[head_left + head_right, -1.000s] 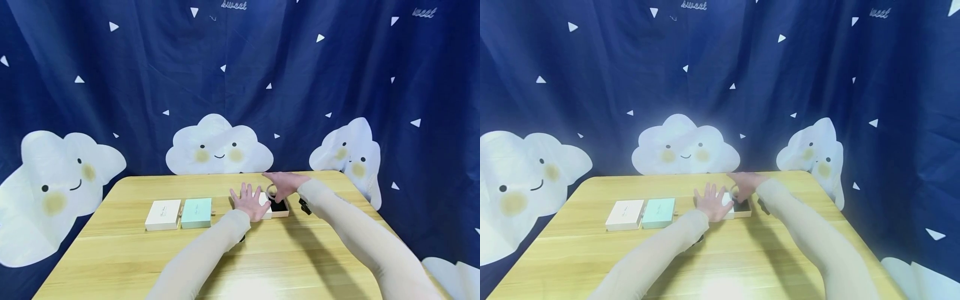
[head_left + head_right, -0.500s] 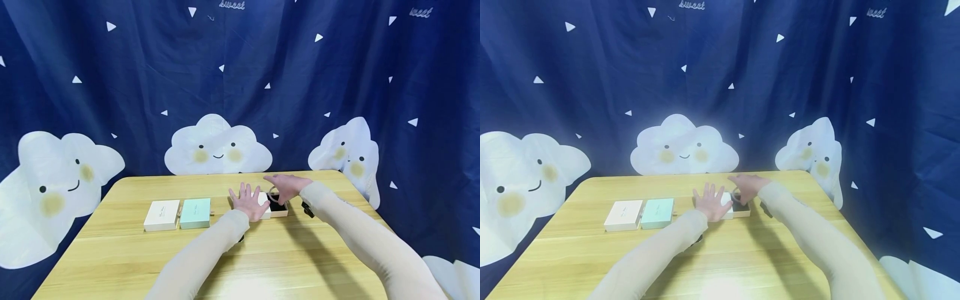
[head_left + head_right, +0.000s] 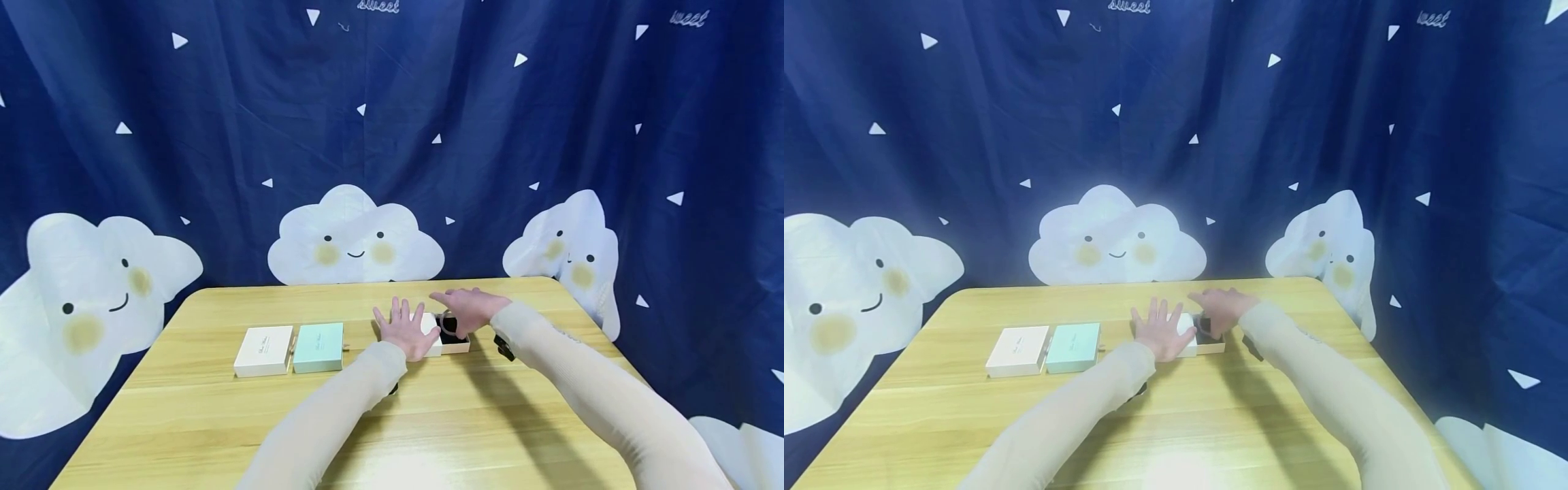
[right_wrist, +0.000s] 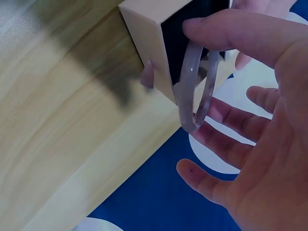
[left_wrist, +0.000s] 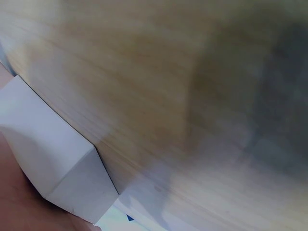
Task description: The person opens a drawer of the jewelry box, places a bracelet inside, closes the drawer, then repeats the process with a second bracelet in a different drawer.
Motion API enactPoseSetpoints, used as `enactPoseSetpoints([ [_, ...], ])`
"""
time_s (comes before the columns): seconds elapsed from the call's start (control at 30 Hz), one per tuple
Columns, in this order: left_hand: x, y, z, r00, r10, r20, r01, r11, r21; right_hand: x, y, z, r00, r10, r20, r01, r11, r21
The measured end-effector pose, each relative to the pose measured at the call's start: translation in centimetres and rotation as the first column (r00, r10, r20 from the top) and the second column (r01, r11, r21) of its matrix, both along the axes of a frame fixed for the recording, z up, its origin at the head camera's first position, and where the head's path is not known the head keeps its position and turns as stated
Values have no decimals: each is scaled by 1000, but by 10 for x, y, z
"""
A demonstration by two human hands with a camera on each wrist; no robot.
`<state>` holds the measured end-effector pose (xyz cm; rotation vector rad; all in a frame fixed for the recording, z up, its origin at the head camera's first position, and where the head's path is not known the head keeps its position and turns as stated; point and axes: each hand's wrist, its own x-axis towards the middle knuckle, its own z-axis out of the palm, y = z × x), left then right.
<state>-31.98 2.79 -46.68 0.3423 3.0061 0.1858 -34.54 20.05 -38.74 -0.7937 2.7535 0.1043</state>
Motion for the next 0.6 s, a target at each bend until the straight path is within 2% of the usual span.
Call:
enactPoseSetpoints([
  [0.37,-3,1,-4,1000,8,-4,-8,1000,-5,6,-3,-4,997,56,-47,-56,998,3],
  [0.6,-2,2,-3,1000,7,-6,-7,1000,-7,5,-3,-8,993,119,-21,-120,990,-80],
])
